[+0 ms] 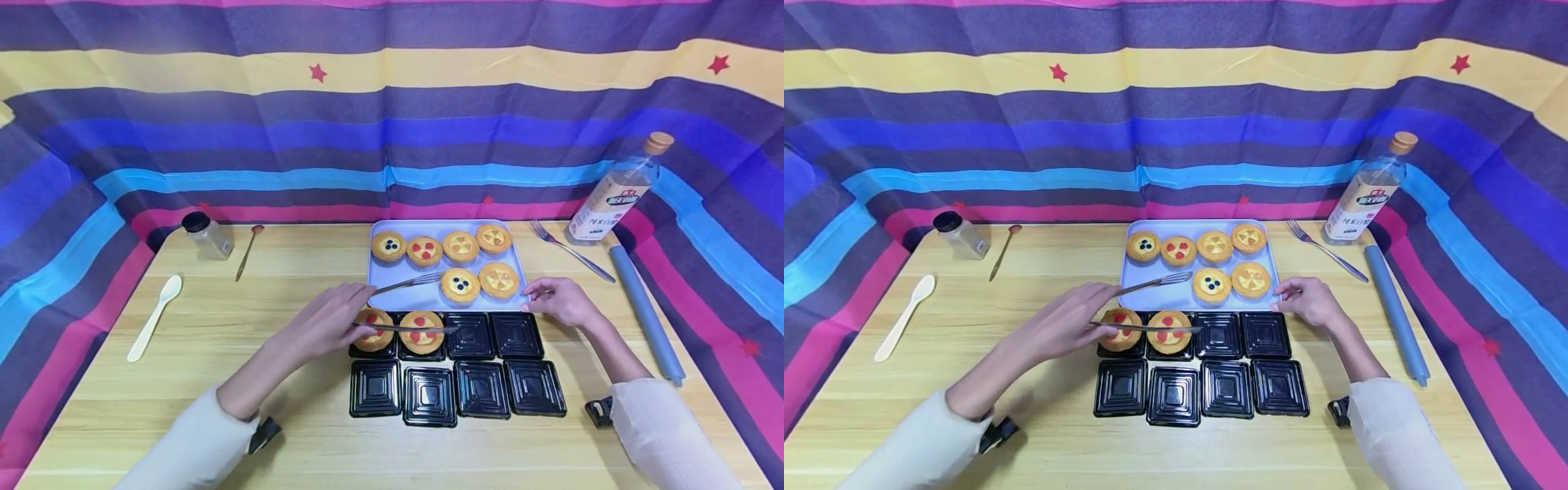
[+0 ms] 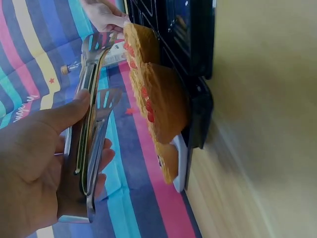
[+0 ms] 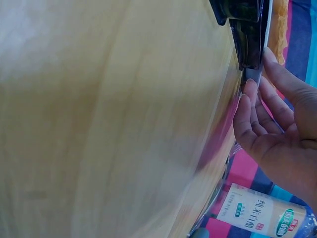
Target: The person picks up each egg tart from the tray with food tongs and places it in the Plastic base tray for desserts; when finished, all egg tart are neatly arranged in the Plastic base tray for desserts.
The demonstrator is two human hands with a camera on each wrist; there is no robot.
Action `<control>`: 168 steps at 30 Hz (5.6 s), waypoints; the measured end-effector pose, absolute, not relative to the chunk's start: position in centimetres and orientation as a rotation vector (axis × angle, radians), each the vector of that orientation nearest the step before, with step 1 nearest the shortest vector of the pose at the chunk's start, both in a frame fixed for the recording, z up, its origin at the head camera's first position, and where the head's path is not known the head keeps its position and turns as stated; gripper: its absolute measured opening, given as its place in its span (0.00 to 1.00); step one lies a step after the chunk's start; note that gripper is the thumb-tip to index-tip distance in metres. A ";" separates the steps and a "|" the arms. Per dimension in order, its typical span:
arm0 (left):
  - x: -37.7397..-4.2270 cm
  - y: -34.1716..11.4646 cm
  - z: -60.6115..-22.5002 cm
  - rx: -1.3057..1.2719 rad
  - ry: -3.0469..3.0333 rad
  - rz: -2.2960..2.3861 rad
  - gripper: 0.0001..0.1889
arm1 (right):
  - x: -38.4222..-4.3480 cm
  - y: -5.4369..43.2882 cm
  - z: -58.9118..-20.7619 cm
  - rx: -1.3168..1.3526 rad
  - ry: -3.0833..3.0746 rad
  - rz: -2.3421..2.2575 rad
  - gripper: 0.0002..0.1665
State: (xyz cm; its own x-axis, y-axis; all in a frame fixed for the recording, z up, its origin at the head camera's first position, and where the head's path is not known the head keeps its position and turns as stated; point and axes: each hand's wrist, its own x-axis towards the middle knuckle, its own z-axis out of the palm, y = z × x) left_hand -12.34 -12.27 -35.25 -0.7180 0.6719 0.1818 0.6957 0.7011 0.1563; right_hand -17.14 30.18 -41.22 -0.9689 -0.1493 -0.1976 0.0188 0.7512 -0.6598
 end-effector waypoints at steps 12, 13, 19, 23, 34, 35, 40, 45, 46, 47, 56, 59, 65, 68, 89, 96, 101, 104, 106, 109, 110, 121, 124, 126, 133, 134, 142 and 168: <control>-16.3 -7.2 -35.4 -0.984 -2.992 -0.165 0.32 | -17.2 30.2 -41.4 -0.112 2.713 -1.043 0.22; -16.4 -6.9 -35.5 -0.983 -2.993 -0.161 0.31 | -17.2 30.2 -41.4 -0.113 2.714 -1.046 0.22; -16.9 -6.1 -35.8 -0.956 -3.035 -0.157 0.28 | -17.0 30.2 -41.3 -0.123 2.716 -1.067 0.23; -17.0 -5.8 -35.9 -0.938 -3.074 -0.169 0.29 | -17.0 30.2 -41.3 -0.142 2.718 -1.078 0.23; -16.7 -5.9 -35.9 -0.948 -3.030 -0.193 0.27 | -17.0 30.4 -41.3 -0.129 2.722 -1.049 0.22; -16.6 -5.9 -35.8 -0.948 -3.022 -0.194 0.27 | -17.0 30.4 -41.3 -0.133 2.723 -1.048 0.22; -15.5 -6.2 -35.3 -0.997 -2.971 -0.197 0.26 | -17.1 30.3 -41.4 -0.141 2.731 -1.040 0.22; -13.6 -6.5 -35.0 -1.123 -2.903 -0.185 0.26 | -17.1 30.3 -41.4 -0.143 2.731 -1.040 0.23; -13.2 -6.5 -35.0 -1.141 -2.894 -0.185 0.26 | -17.1 30.3 -41.4 -0.145 2.731 -1.042 0.23; -12.9 -6.6 -35.0 -1.160 -2.883 -0.182 0.26 | -17.1 30.3 -41.4 -0.147 2.731 -1.043 0.23; -11.0 -7.0 -35.7 -1.215 -2.868 -0.145 0.28 | -17.1 30.3 -41.2 -0.147 2.720 -1.059 0.23; -10.8 -7.0 -36.0 -1.198 -2.889 -0.131 0.29 | -17.0 30.2 -41.1 -0.152 2.714 -1.069 0.23; -10.8 -7.1 -36.1 -1.190 -2.894 -0.149 0.30 | -17.1 30.2 -41.2 -0.148 2.717 -1.064 0.23; -11.0 -7.1 -35.7 -1.205 -2.882 -0.187 0.31 | -17.1 30.3 -41.2 -0.137 2.722 -1.045 0.22; -17.9 -0.5 -34.6 -1.107 -3.039 -0.086 0.31 | -17.0 30.3 -41.1 -0.134 2.712 -1.045 0.23; -18.6 0.9 -35.1 -1.067 -3.092 -0.078 0.25 | -17.0 30.3 -41.1 -0.124 2.711 -1.049 0.22; -18.6 1.2 -35.5 -1.057 -3.097 -0.029 0.22 | -17.1 30.2 -41.1 -0.121 2.707 -1.040 0.22; -18.6 1.2 -35.6 -1.062 -3.086 -0.016 0.22 | -17.3 30.3 -40.9 -0.138 2.686 -1.026 0.23; -18.6 1.2 -35.7 -1.070 -3.072 -0.014 0.22 | -17.7 30.5 -40.8 -0.154 2.653 -1.024 0.23; -18.5 1.0 -35.6 -1.086 -3.058 -0.010 0.22 | -18.4 30.8 -40.6 -0.169 2.607 -1.049 0.24; -18.5 0.9 -35.5 -1.088 -3.056 -0.011 0.22 | -18.7 31.0 -40.6 -0.170 2.596 -1.061 0.24; -16.4 -0.6 -34.0 -1.162 -3.038 -0.063 0.25 | -21.1 31.3 -41.2 -0.140 2.568 -1.162 0.21; -15.3 -0.6 -33.5 -1.219 -2.997 -0.052 0.24 | -21.4 31.4 -41.3 -0.132 2.594 -1.132 0.20; -14.5 -0.5 -33.3 -1.253 -2.984 -0.034 0.25 | -21.6 31.4 -41.3 -0.123 2.609 -1.115 0.19; -12.9 0.2 -33.5 -1.334 -2.978 0.041 0.25 | -22.0 31.3 -41.0 -0.144 2.645 -1.067 0.19; -12.8 0.2 -33.7 -1.338 -2.969 0.052 0.24 | -22.0 31.2 -41.0 -0.141 2.649 -1.061 0.19; -12.6 0.4 -35.0 -1.355 -2.928 0.085 0.21 | -21.8 31.0 -41.0 -0.140 2.596 -1.115 0.21; -13.4 -5.3 -33.3 -1.106 -3.011 -0.333 0.35 | -22.0 30.9 -41.1 -0.115 2.610 -1.084 0.20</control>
State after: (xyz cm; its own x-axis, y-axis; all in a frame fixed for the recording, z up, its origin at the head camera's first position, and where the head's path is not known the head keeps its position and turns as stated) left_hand -13.44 -5.34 -33.33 -0.7618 0.6478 -0.0067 0.6307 0.7440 0.2208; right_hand -21.99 30.92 -41.11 -0.9482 -0.1912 -0.2536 0.0448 0.7100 -0.7028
